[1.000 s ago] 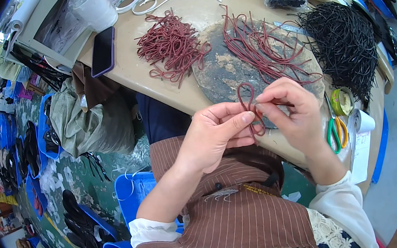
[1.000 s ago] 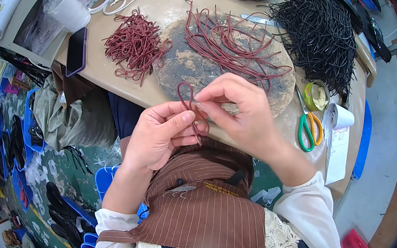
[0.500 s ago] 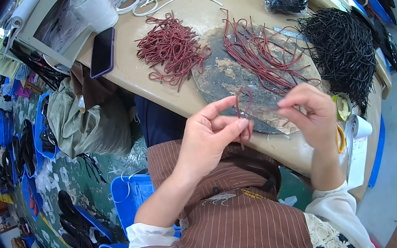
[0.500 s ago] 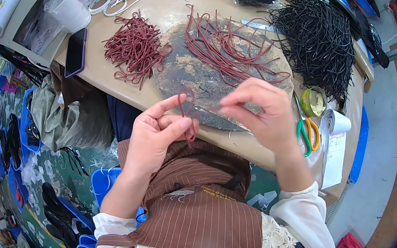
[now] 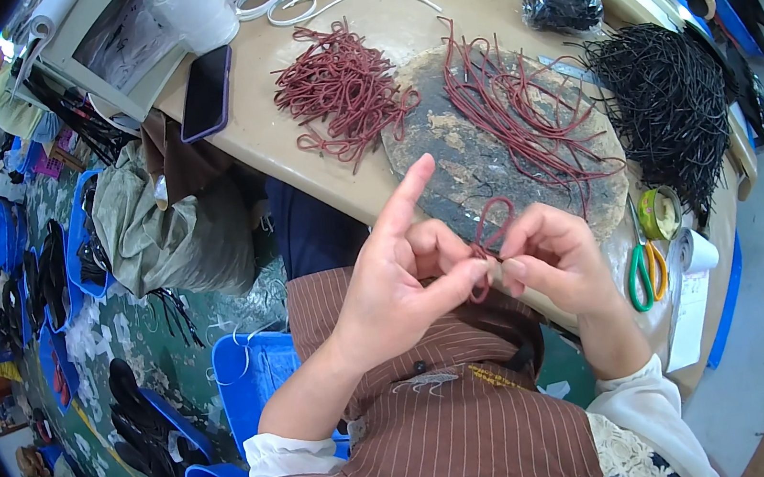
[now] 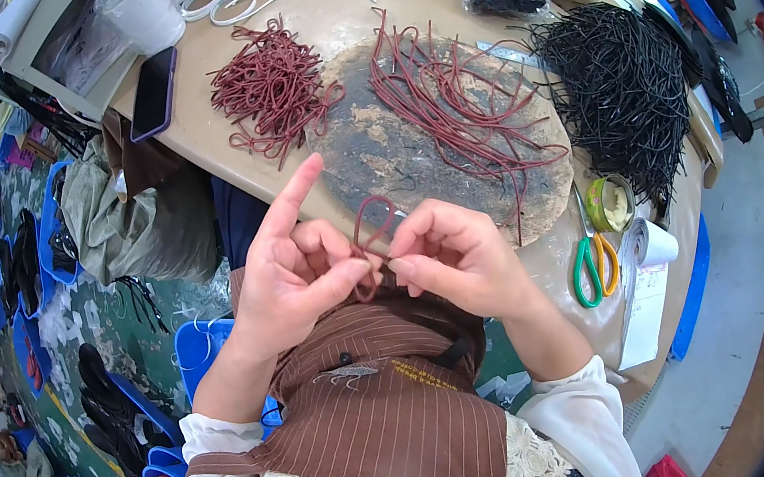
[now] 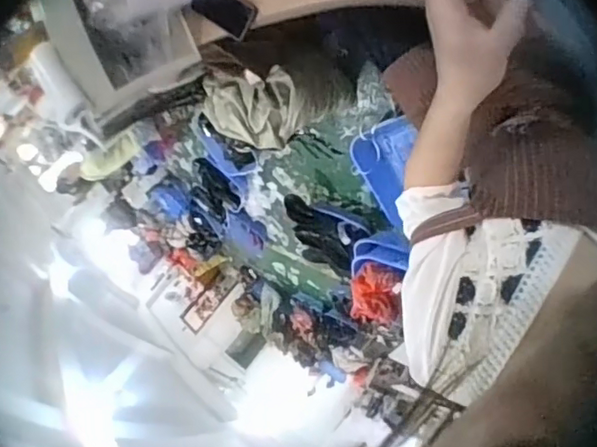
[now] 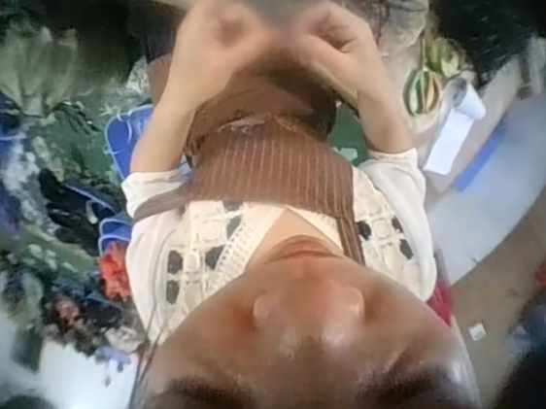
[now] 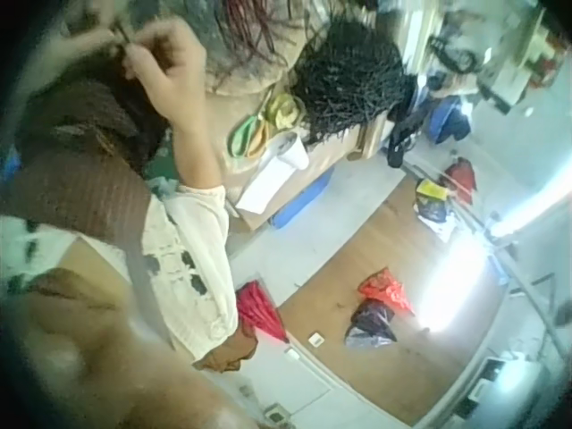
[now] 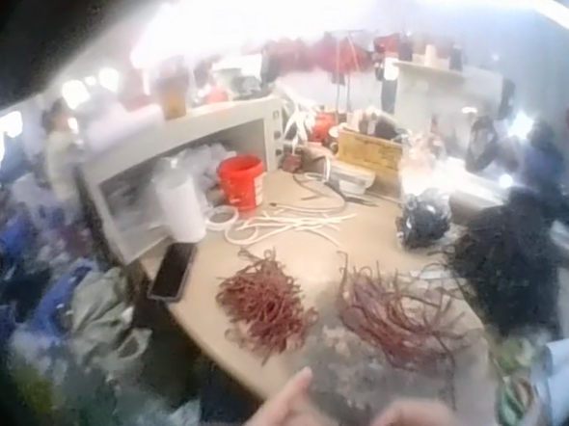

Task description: The person sits at a workbench and repeatedly ties knots in short red cords by hand. They pick up individual cords, form loops, and pull them tight to create a knotted shape, then place the finished items into a pile on the table.

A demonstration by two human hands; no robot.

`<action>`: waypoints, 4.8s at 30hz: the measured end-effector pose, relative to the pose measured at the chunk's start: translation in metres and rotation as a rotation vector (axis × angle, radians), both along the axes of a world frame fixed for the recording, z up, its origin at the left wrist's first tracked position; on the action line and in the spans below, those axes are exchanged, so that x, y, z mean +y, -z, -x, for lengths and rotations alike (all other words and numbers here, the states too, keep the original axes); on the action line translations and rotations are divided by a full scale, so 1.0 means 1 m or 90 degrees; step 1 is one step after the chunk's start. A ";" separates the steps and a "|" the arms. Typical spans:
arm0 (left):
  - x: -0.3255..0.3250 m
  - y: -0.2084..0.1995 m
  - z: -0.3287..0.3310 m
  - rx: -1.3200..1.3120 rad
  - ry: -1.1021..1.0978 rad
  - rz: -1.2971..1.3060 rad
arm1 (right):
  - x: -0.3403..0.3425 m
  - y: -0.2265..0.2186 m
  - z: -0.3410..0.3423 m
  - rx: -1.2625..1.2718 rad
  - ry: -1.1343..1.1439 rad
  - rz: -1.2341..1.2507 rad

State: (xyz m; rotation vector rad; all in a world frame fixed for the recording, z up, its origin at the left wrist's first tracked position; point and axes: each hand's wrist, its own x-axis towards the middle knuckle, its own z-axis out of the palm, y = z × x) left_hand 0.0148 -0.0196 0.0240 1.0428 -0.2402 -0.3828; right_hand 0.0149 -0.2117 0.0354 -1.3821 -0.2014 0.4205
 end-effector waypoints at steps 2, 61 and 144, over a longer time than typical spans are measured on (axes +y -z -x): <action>0.000 0.005 -0.003 -0.002 -0.012 -0.074 | -0.004 -0.006 0.002 -0.019 -0.043 0.038; -0.016 0.020 -0.003 0.261 -0.125 0.089 | 0.016 0.010 -0.017 -0.396 0.101 0.327; -0.014 -0.006 -0.034 0.216 0.157 0.022 | 0.018 0.013 -0.008 -0.128 0.241 -0.085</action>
